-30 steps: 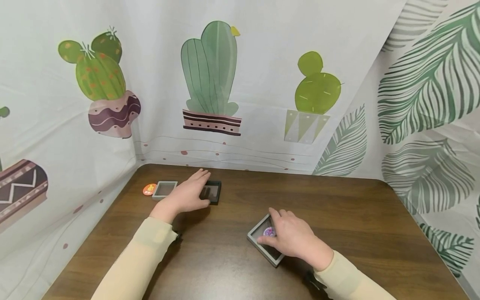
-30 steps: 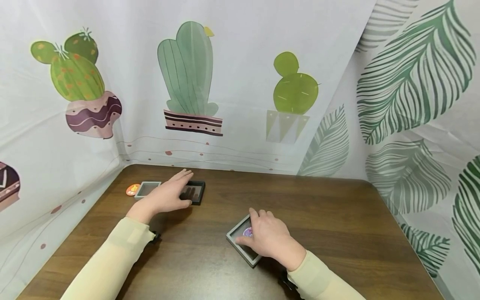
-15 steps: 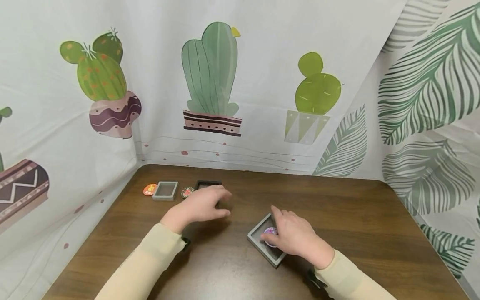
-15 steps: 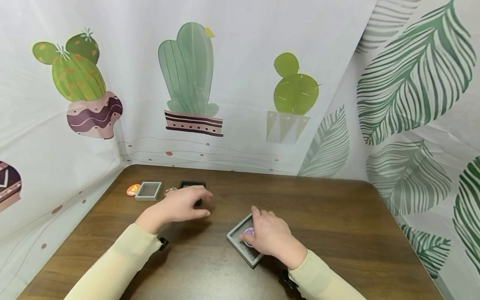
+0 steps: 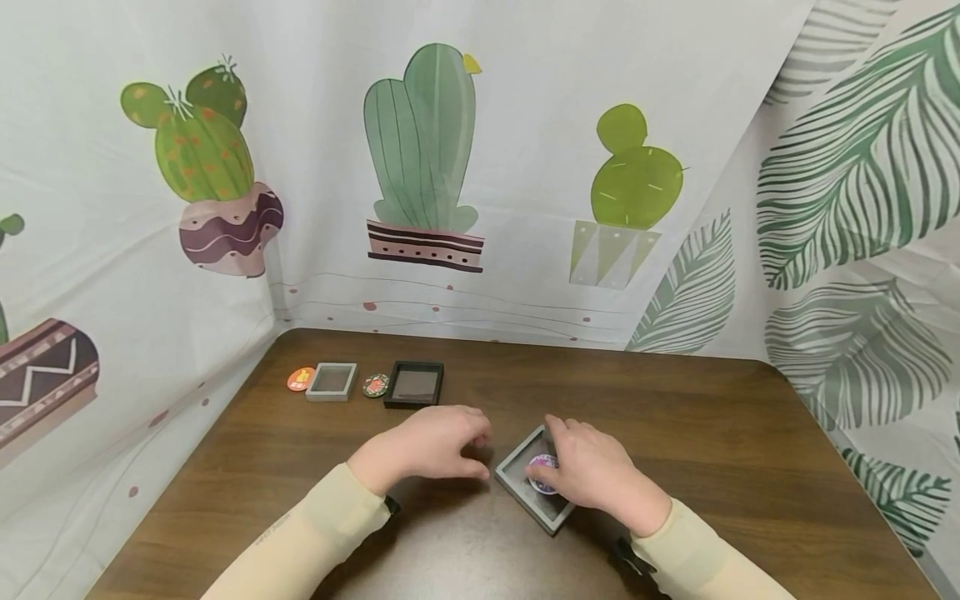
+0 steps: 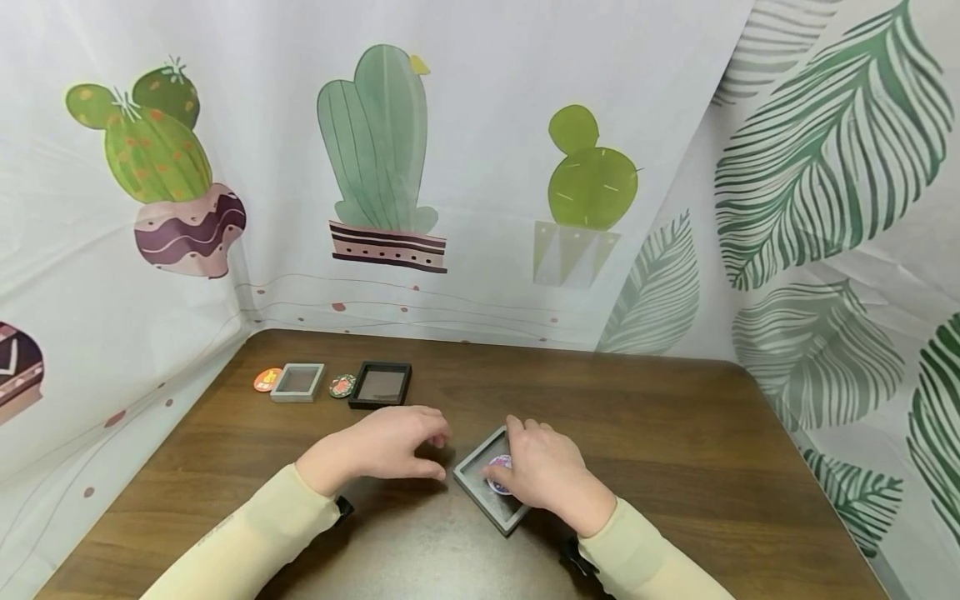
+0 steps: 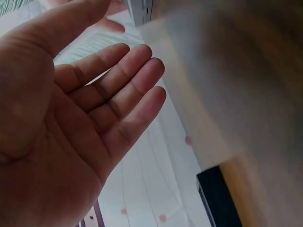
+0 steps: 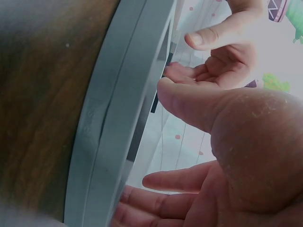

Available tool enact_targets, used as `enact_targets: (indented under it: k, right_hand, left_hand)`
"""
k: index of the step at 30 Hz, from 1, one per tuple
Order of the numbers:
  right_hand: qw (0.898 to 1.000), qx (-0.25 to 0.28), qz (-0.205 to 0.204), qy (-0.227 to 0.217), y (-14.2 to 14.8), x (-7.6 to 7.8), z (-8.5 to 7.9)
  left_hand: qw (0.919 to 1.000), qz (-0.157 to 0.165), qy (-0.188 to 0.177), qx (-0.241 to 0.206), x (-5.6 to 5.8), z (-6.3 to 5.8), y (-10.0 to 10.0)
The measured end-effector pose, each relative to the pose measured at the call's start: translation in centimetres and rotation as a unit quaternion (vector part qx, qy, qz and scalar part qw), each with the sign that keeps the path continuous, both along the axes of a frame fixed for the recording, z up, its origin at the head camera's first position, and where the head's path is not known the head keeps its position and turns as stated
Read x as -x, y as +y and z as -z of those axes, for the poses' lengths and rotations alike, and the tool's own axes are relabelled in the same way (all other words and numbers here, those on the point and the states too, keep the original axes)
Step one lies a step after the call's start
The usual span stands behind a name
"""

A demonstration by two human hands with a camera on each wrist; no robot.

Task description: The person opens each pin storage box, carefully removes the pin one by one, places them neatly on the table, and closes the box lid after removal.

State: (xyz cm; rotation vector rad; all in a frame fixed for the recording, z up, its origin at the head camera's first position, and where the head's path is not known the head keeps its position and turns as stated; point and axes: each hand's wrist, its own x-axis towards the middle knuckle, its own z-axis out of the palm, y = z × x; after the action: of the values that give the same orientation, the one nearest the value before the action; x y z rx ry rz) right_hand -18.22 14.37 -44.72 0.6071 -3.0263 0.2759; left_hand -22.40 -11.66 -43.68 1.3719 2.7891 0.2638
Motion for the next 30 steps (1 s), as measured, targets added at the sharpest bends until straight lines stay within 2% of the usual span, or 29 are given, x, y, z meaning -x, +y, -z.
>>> enact_targets:
  k: [11, 18, 30]
  right_hand:
    - [1.000, 0.011, 0.003, -0.020, -0.36, -0.30, -0.19]
    - [1.000, 0.021, -0.010, -0.018, -0.52, -0.51, -0.17]
    - [0.999, 0.035, -0.024, -0.023, -0.56, -0.70, -0.09]
  left_hand:
    - [0.9998, 0.012, -0.001, 0.016, -0.97, 0.83, 1.04]
    - [0.9998, 0.012, 0.008, 0.017, -0.85, 1.05, 1.10]
    - [0.9997, 0.021, -0.010, -0.002, -0.18, 1.00, 0.60]
